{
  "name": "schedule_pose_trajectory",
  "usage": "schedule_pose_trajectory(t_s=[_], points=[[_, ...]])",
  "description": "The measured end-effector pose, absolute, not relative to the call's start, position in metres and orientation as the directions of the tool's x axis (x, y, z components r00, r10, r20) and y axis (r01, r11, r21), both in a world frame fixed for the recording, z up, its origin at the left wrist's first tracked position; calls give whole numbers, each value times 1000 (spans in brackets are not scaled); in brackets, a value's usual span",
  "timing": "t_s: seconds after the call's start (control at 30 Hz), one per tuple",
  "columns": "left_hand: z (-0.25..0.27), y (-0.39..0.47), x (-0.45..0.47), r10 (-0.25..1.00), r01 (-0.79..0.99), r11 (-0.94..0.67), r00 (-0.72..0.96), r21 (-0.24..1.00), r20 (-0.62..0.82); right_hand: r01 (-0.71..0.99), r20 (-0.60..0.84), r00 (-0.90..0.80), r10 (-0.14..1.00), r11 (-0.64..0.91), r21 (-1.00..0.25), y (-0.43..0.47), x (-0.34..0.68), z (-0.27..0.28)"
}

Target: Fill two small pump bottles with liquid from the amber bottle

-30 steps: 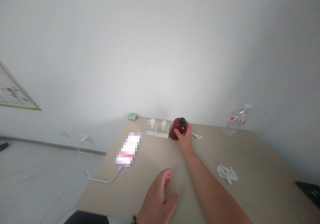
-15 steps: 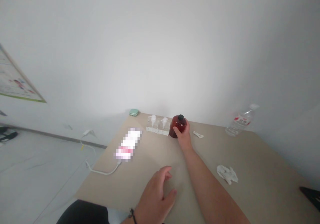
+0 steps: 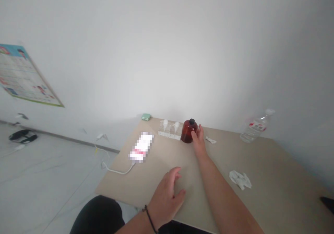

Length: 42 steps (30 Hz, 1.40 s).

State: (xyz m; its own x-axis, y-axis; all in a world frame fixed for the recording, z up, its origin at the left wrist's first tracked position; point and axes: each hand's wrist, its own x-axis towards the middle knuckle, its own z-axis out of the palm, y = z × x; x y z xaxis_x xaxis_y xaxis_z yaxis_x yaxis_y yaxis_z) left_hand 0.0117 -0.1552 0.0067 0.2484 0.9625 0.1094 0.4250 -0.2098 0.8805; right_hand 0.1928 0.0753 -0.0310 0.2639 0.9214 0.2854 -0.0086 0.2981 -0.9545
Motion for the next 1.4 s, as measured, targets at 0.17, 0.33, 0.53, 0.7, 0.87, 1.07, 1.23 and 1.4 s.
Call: schedule_pose_trajectory(t_s=[0.17,0.33,0.53,0.7,0.87,1.07,1.23,1.4], points=[[10,-157,-17,835,644,-545,472,536,283,-76,188,364,912,230,-970,60,205,-33],[3,-146,-81,930,920,-280,189,273,315,-181,125,417,900,217,-959,52,210,-34],[-5,-135,-122,904,985,-91,19,148,428,-225,115,427,897,229,-947,53,208,-32],[-10,-131,-117,932,982,-108,45,157,359,-208,132,418,899,236,-949,51,208,-31],[-12,-129,-117,950,975,-97,31,200,309,-177,157,404,901,246,-953,51,208,-32],[-11,-129,-117,955,970,-101,32,221,294,-156,162,406,899,243,-957,51,207,-30],[-10,-129,-116,957,972,-96,31,215,290,-161,155,401,903,236,-958,52,207,-29],[-9,-129,-116,959,974,-95,35,204,281,-176,150,408,901,239,-955,53,207,-28]])
